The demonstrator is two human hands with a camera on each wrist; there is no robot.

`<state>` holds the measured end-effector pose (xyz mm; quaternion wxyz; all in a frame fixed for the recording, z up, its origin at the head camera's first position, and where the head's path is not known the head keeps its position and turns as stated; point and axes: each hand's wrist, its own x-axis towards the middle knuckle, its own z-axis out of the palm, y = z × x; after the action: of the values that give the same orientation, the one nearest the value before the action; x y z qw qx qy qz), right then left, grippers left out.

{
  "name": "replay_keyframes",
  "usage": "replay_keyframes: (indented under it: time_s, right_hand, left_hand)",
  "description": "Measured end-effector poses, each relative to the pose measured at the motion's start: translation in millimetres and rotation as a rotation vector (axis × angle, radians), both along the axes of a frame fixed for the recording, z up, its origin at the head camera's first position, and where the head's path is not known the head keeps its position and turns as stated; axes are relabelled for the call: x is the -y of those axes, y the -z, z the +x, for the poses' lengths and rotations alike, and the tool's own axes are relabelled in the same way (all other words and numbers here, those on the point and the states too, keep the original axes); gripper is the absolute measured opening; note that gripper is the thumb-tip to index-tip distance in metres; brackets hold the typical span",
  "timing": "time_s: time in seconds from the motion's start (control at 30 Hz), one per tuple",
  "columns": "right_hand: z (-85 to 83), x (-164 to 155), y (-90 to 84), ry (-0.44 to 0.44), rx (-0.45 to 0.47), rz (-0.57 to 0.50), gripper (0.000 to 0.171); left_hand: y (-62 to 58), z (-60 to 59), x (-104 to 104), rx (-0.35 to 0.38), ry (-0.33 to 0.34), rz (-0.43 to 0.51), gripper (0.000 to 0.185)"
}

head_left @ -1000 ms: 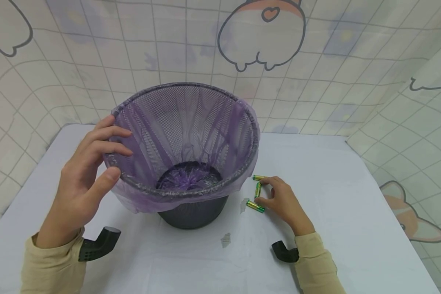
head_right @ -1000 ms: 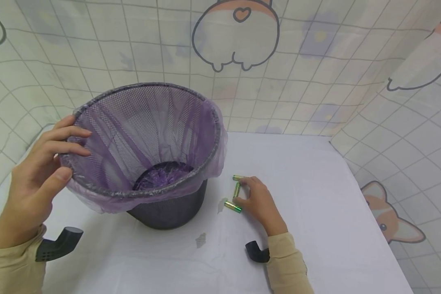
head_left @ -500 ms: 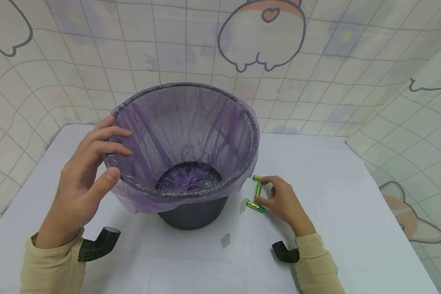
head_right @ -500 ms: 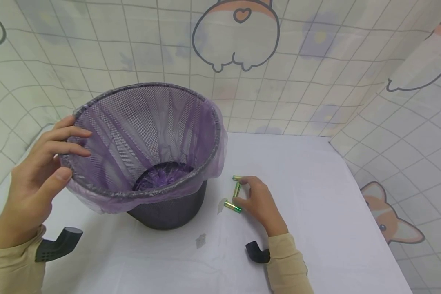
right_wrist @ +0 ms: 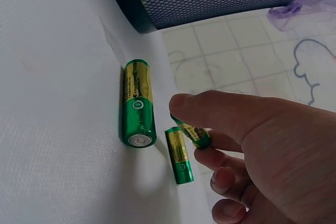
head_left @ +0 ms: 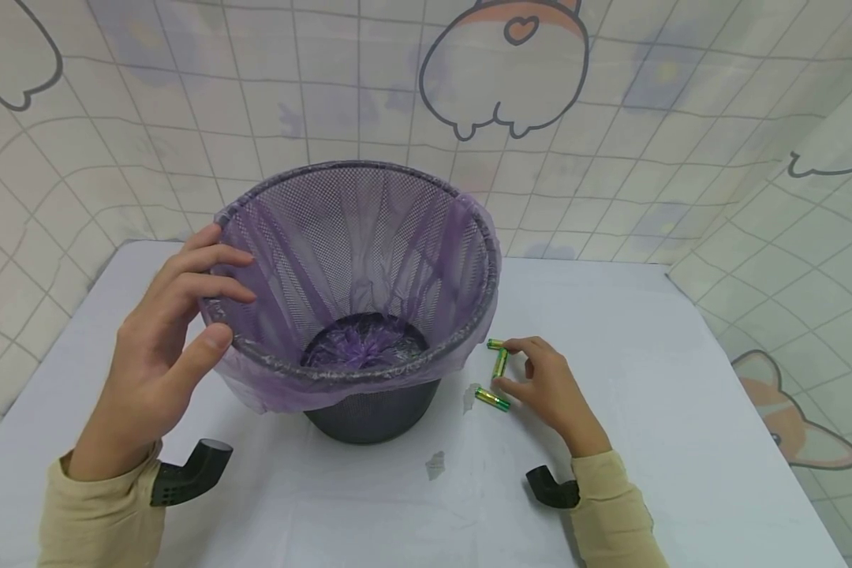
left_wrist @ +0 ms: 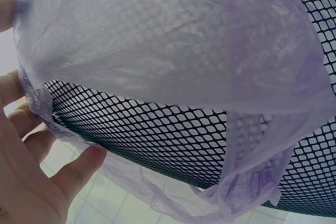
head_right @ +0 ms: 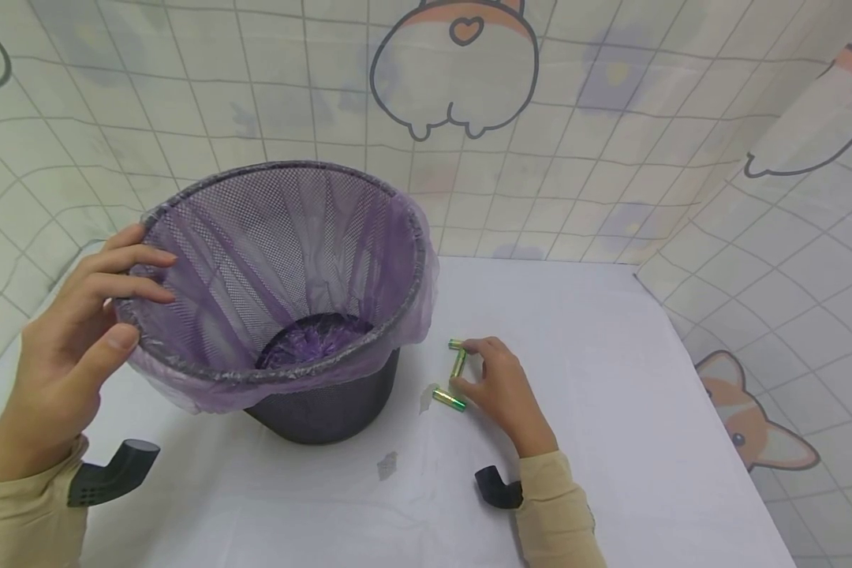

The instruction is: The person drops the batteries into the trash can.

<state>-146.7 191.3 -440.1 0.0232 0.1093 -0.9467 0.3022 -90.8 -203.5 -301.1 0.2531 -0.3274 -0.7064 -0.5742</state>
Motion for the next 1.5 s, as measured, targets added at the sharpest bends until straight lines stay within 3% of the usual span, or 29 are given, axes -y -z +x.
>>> replay_keyframes:
  time_s: [1.1,1.5]
  right_hand:
    - [8.2,3,-24.7,-0.001,-0.114,-0.011,0.048]
    - [14.7,7,-38.5,-0.029,-0.232,-0.038,0.047]
  left_hand:
    - [0.2,0.1,0,-0.003,-0.008,-0.010,0.017]
    - [-0.2,-0.1,0,-0.004,0.005,-0.003,0.017]
